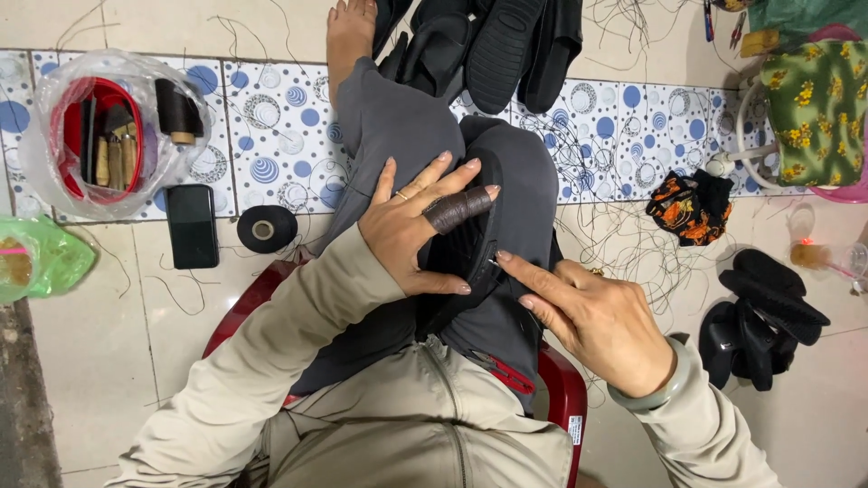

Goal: Hand-sewing the sole of a black sandal using a needle and thread to repair it.

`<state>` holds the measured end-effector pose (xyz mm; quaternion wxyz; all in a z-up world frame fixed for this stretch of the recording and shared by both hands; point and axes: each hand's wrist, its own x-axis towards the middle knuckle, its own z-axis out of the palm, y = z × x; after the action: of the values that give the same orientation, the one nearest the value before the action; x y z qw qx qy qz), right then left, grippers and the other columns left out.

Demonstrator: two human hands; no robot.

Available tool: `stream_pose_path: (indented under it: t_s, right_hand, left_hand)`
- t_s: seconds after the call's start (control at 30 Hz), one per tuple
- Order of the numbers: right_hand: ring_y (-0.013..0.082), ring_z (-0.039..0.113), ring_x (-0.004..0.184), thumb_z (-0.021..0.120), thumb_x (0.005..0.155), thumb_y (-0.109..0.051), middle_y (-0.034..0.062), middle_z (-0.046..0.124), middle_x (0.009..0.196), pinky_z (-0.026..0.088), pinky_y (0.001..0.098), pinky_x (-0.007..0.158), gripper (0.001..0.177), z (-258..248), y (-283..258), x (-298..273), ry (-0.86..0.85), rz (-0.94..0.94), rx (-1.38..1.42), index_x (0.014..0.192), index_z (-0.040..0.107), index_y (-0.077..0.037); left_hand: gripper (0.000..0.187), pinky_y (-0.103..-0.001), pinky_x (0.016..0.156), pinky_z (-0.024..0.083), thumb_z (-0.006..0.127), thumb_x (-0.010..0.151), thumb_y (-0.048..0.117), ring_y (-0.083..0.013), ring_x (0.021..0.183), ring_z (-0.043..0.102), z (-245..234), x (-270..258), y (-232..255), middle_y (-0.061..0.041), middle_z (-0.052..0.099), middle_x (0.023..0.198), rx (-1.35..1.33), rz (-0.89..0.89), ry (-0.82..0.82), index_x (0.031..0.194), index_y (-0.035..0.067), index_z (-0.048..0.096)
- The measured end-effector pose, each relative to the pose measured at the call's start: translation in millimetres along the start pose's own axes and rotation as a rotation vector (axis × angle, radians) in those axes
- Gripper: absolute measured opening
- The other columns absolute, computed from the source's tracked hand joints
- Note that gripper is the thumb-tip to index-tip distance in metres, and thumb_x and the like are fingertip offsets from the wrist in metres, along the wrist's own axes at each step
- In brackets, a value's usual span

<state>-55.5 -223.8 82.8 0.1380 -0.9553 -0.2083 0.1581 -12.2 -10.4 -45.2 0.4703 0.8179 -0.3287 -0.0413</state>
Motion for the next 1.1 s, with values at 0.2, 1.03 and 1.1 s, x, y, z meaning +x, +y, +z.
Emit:
stream_pose_path:
  t_s: [0.2, 1.03, 1.1]
  right_hand:
    - [0.0126, 0.031, 0.038, 0.053, 0.089, -0.033, -0.0042, 0.035, 0.061, 0.033, 0.0282, 0.028, 0.042, 10, 4, -6, 0.061, -0.12, -0.309, 0.131, 0.047, -0.03]
    - [0.0139, 0.037, 0.031, 0.055, 0.087, -0.027, -0.0012, 0.04, 0.06, 0.036, 0.0317, 0.026, 0.051, 22, -11, 7, 0.102, -0.085, -0.43, 0.135, 0.04, -0.029]
    - [0.0148, 0.04, 0.026, 0.057, 0.082, -0.028, -0.0011, 0.039, 0.059, 0.036, 0.0315, 0.025, 0.056, 24, -18, 12, 0.074, -0.067, -0.569, 0.135, 0.04, -0.036]
  left_hand:
    - [0.092, -0.074, 0.096, 0.009, 0.033, 0.065, 0.081, -0.0333, 0.139, 0.023, 4, 1, -1, -0.002, 0.027, 0.15, 0.125, -0.027, -0.046, 0.141, 0.031, 0.024]
    - [0.018, -0.032, 0.074, 0.056, 0.061, 0.083, 0.018, -0.0256, 0.095, 0.062, -30, -37, 44, -0.015, 0.055, 0.11, -0.347, 0.222, 0.154, 0.082, -0.001, 0.061]
    - [0.013, -0.033, 0.081, 0.055, 0.064, 0.081, 0.019, -0.0251, 0.092, 0.065, -42, -34, 56, -0.014, 0.058, 0.11, -0.72, 0.169, 0.05, 0.081, 0.005, 0.065]
